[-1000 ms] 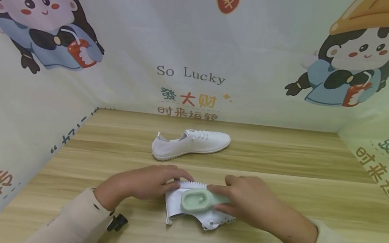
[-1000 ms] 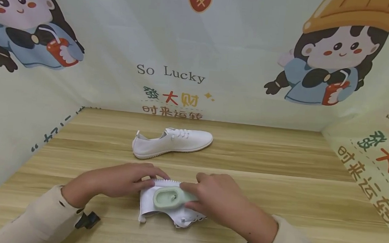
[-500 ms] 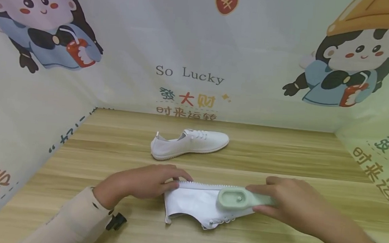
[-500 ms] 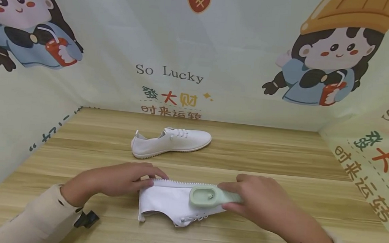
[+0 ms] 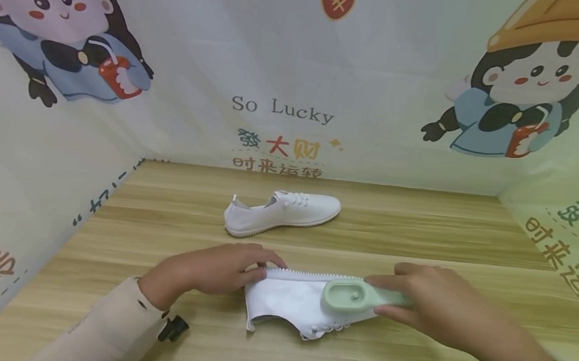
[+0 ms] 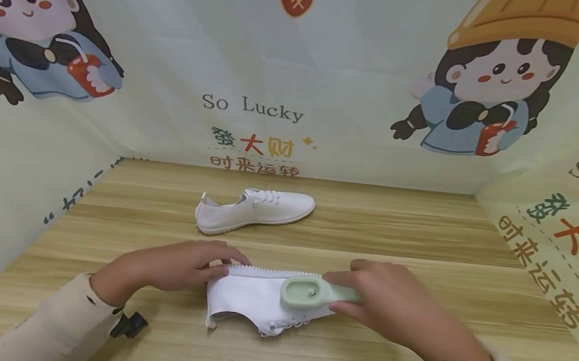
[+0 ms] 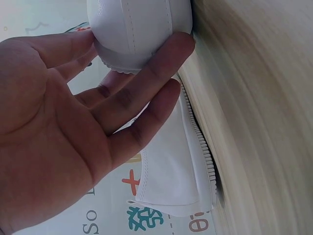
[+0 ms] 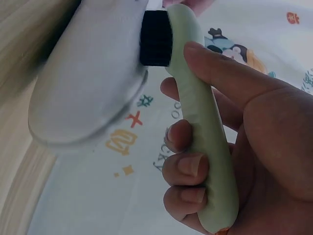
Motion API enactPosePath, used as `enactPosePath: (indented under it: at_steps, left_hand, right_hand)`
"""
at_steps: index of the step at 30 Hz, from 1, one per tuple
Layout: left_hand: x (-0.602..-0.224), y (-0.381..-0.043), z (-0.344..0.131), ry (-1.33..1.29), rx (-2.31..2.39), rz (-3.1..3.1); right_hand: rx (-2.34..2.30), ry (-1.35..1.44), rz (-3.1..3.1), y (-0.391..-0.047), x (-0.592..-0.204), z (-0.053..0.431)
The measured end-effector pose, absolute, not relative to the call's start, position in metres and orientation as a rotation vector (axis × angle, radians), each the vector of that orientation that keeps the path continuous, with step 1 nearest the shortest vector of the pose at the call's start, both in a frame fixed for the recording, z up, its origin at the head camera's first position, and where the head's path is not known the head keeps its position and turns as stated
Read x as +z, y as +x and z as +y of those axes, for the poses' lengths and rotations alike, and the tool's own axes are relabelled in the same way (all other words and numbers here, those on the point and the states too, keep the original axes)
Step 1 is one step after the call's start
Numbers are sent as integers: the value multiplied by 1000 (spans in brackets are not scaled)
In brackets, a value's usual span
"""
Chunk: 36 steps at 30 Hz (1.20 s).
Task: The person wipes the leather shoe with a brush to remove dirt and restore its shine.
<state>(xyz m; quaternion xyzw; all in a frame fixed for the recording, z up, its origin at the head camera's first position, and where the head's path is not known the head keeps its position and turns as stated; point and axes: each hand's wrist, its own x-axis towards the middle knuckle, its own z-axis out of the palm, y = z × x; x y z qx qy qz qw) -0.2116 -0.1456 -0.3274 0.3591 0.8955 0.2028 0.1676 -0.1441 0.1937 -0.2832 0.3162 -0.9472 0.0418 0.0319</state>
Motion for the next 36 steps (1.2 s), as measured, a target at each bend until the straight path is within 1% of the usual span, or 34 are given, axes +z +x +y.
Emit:
enactPosePath:
  at_steps: [10, 15, 31, 36]
  left_hand:
    - [-328, -211, -142, 983, 565, 2535]
    - [-326, -212, -143, 1019, 554, 2555]
    - [-325, -212, -143, 997, 545, 2557]
    - [-324, -211, -144, 993, 544, 2562]
  right_hand:
    - [112, 1035, -2851, -151, -298, 162]
    - [119, 1040, -2836, -154, -301, 158]
    - [267, 937, -3007, -151, -282, 205]
    - [283, 841, -3101, -150, -275, 219]
